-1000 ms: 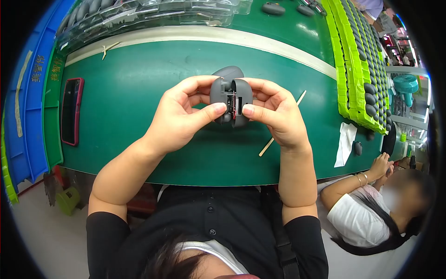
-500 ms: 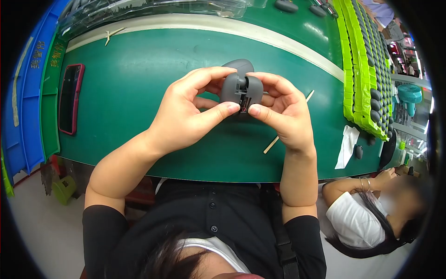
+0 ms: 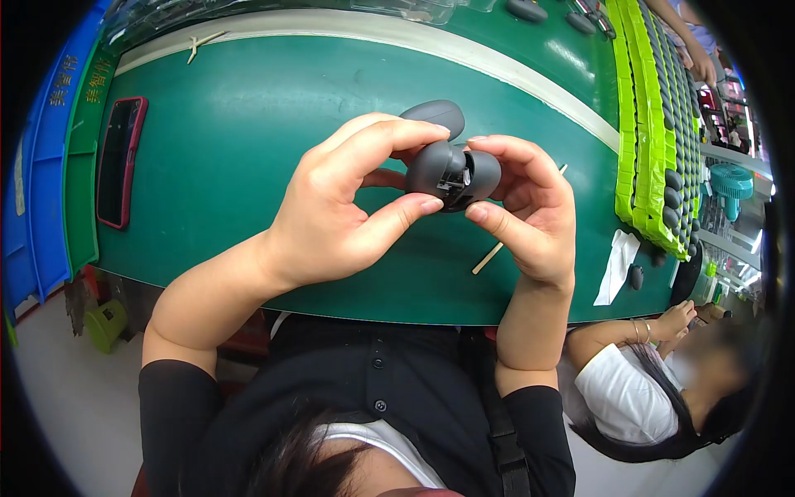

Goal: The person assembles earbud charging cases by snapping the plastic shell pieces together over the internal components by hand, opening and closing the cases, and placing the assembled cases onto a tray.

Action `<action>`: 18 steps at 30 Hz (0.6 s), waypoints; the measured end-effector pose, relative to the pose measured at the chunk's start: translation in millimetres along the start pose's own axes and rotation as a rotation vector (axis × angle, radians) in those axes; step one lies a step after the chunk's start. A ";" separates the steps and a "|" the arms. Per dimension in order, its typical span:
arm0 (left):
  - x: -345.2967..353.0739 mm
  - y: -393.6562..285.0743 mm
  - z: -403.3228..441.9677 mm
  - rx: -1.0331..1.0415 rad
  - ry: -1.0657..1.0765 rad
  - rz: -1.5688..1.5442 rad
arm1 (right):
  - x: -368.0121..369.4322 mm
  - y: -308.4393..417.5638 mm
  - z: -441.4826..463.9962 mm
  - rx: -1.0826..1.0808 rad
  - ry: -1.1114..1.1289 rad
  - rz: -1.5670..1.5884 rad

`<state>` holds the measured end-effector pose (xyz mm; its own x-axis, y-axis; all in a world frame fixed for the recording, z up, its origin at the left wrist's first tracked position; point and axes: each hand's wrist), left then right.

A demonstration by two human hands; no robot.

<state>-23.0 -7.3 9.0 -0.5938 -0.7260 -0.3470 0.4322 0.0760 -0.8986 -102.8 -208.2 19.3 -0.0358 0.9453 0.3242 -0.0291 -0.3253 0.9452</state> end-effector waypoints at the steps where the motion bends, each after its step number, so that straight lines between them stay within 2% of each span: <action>1: 2.6 -3.2 -0.2 -0.024 0.006 -0.015 | 1.0 2.5 -2.8 0.024 -0.020 0.041; 18: 6.5 1.0 -2.9 0.051 -0.057 0.045 | -1.4 -3.3 -0.6 -0.017 0.022 0.021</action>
<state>-28.4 -10.0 5.0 -0.5335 -0.7607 -0.3697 0.4927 0.0758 -0.8669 -103.2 -208.6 15.7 -0.0589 0.9375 0.3429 -0.0451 -0.3457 0.9373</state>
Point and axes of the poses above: each hand's wrist, its own z-axis towards the middle knuckle, its own x-axis out of the palm, y = z × x, and after that the axes turned 15 degrees about z, right-handed
